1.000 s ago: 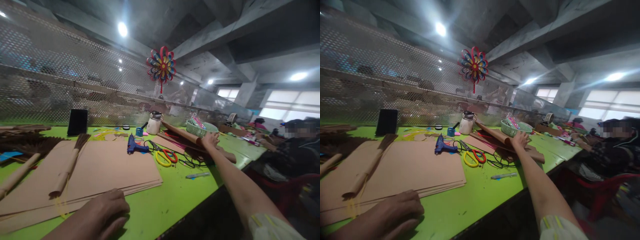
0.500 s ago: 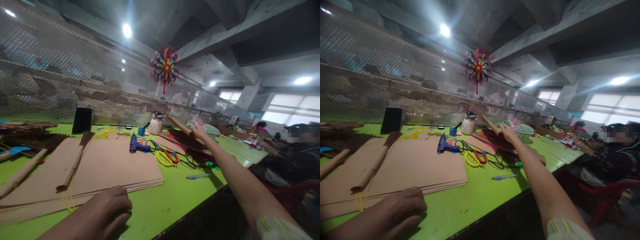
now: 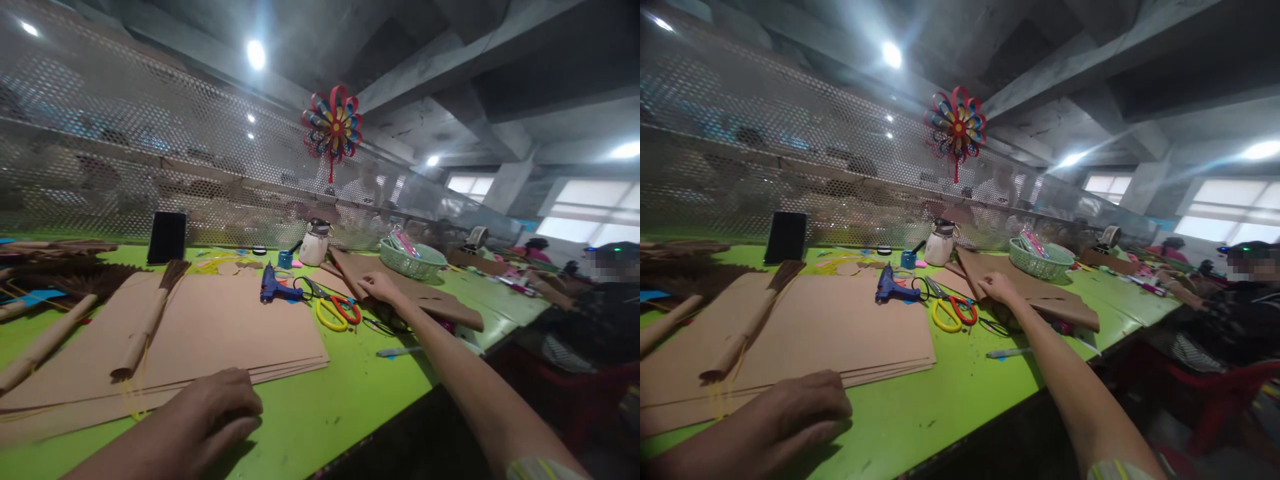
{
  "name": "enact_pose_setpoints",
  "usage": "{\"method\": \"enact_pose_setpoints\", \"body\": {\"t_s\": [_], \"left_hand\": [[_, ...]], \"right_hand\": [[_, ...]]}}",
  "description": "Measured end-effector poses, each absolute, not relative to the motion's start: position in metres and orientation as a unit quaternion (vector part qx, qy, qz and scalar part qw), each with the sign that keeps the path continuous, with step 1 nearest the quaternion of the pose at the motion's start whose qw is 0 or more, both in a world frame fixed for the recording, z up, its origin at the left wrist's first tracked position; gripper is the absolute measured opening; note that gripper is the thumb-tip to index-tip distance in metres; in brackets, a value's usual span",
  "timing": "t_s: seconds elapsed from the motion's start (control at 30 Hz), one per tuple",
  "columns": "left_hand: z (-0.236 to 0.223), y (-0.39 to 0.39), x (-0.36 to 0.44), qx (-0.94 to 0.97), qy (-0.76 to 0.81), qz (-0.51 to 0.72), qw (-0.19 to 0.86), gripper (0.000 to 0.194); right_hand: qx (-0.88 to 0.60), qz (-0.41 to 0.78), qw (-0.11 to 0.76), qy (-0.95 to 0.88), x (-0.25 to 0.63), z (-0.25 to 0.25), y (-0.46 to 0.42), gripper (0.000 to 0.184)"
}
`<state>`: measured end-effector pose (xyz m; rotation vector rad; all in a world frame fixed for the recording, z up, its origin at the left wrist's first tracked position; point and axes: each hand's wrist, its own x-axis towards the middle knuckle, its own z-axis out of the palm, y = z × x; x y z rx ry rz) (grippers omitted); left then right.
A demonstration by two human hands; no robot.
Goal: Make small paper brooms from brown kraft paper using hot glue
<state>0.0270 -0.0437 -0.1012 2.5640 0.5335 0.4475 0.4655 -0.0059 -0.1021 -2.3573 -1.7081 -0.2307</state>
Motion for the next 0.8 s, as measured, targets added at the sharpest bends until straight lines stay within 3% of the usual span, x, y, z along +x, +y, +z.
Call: {"method": "enact_pose_setpoints", "body": {"t_s": [0.13,0.5,0.8], "left_hand": [[-0.098,-0.040,0.028,0.926,0.214,0.108,0.291,0.031],[-0.094,-0.042,0.026,0.916,0.230,0.114,0.308,0.027],[-0.102,-0.037,0.023,0.924,0.201,0.138,0.294,0.027]], "right_hand": [[-0.768,-0.065,0.092,-0.631,0.446,-0.095,-0.006,0.047],[-0.762,-0.069,0.010,-0.644,0.400,-0.085,-0.023,0.065],[-0.766,0.020,-0.039,-0.641,0.377,-0.082,-0.020,0.062]]}}
